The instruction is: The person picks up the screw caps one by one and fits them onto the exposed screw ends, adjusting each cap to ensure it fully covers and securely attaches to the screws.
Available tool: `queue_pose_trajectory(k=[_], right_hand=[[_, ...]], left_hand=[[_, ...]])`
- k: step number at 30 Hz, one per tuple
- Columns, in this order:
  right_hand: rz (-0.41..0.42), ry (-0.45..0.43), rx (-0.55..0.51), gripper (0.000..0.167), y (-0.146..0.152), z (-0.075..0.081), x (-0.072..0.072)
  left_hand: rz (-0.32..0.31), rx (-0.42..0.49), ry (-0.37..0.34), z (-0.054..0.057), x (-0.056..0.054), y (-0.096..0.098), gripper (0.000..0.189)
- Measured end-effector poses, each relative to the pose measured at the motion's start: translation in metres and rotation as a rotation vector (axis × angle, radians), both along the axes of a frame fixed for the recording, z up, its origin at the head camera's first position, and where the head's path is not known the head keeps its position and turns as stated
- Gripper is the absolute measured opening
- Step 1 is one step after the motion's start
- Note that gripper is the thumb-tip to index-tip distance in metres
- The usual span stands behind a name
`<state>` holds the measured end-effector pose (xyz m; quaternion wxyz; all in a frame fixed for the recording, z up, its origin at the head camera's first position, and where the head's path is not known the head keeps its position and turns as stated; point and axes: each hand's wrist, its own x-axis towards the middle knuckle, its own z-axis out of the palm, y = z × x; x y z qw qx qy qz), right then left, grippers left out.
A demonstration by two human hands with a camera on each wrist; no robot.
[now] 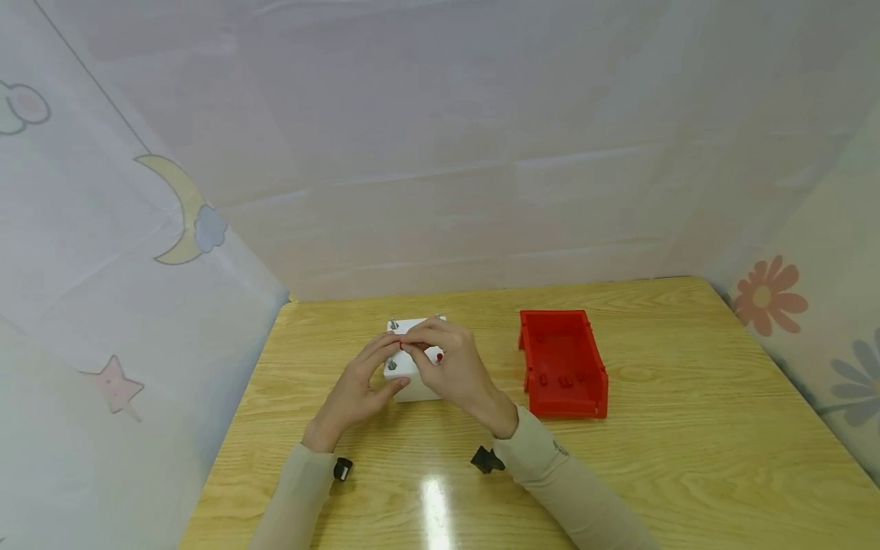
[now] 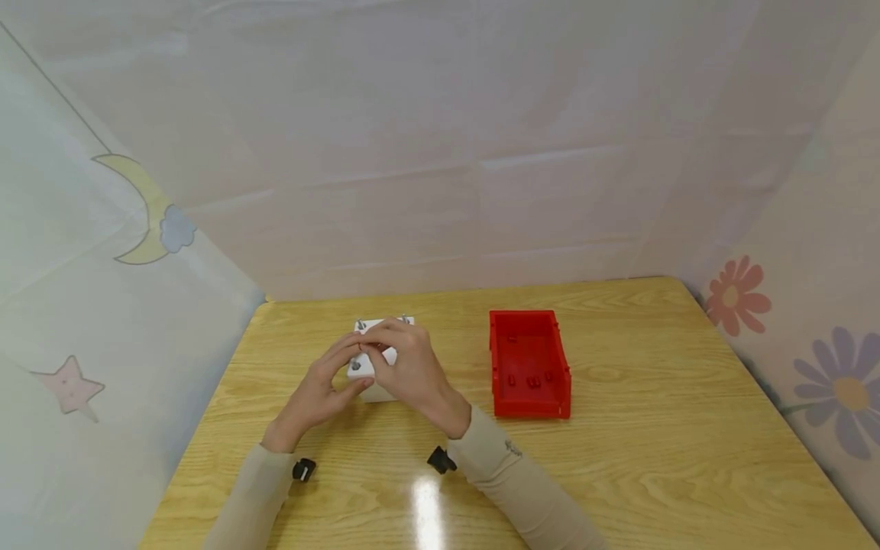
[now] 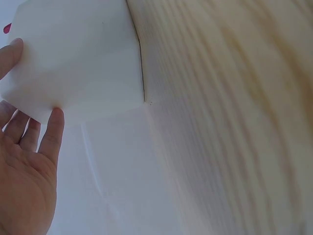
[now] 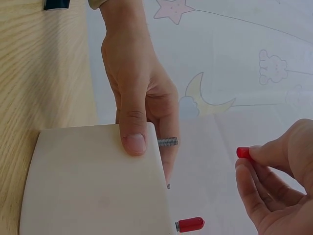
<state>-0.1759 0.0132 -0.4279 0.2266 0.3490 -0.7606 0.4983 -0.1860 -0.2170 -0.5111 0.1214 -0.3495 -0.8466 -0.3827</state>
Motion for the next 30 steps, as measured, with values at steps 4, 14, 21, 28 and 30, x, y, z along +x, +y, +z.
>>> queue_pose_trajectory(k=[4, 14, 21, 28, 30], right_hand=[[0.005, 0.018, -0.011, 0.011, 0.000, -0.002, -0.001], [0.011, 0.015, -0.025, 0.013, -0.001, -0.006, -0.003], [0.019, 0.036, -0.026, 0.016, -0.003, -0.009, -0.005], [0.032, 0.037, -0.035, 0.017, -0.006, -0.011, -0.006], [0.041, 0.041, -0.046, 0.017, -0.007, -0.011, -0.006]], left_hand=[[0.006, -0.004, -0.009, 0.001, 0.001, 0.000, 0.063], [0.025, -0.015, -0.013, 0.001, 0.000, 0.001, 0.062], [0.023, -0.013, 0.006, -0.002, 0.000, 0.000, 0.062], [0.023, -0.012, 0.006, -0.001, 0.001, -0.001, 0.062], [0.022, -0.012, 0.005, -0.001, 0.000, -0.001, 0.062]])
